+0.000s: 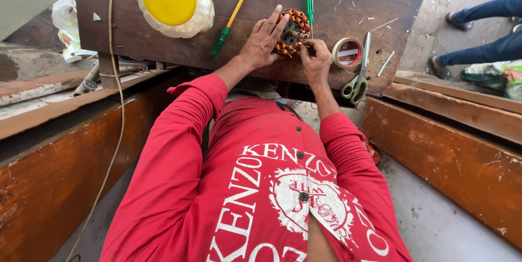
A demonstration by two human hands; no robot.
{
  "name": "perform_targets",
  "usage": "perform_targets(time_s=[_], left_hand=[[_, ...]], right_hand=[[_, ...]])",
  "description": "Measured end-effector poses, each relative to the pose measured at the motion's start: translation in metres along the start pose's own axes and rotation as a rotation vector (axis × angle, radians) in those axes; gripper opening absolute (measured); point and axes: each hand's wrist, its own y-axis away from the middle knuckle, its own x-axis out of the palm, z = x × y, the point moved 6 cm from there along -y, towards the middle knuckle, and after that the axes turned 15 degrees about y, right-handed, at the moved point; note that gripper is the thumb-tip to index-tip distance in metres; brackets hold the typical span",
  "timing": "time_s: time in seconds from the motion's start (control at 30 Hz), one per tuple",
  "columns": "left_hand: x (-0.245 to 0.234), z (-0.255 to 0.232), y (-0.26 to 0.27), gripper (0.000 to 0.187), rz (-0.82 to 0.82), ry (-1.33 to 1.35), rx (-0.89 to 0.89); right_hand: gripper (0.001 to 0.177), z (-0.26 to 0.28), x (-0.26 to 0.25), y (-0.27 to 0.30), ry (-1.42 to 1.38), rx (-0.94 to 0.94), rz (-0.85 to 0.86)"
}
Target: The person works on a circular electrical component at a cluttered workbench, using scissors to cut tape and wire, and a screwdriver to adjust parts. They retrieve a small box from a drawer and continue manipulating the component and wires.
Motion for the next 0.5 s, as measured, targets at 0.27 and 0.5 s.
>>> perform_targets(time_s=[0.27, 0.5], left_hand=[[-0.004, 0.004, 0.000, 0.131, -0.024, 0.048, 0.085], [0.001, 0.011, -0.001, 0.126, -0.013, 0.057, 0.098]], right_hand=[[0.013, 0.013, -0.004, -0.008, 0.141, -0.178, -0.019], [0.015, 0.024, -0.004, -0.001, 0.263, -0.326, -0.059]])
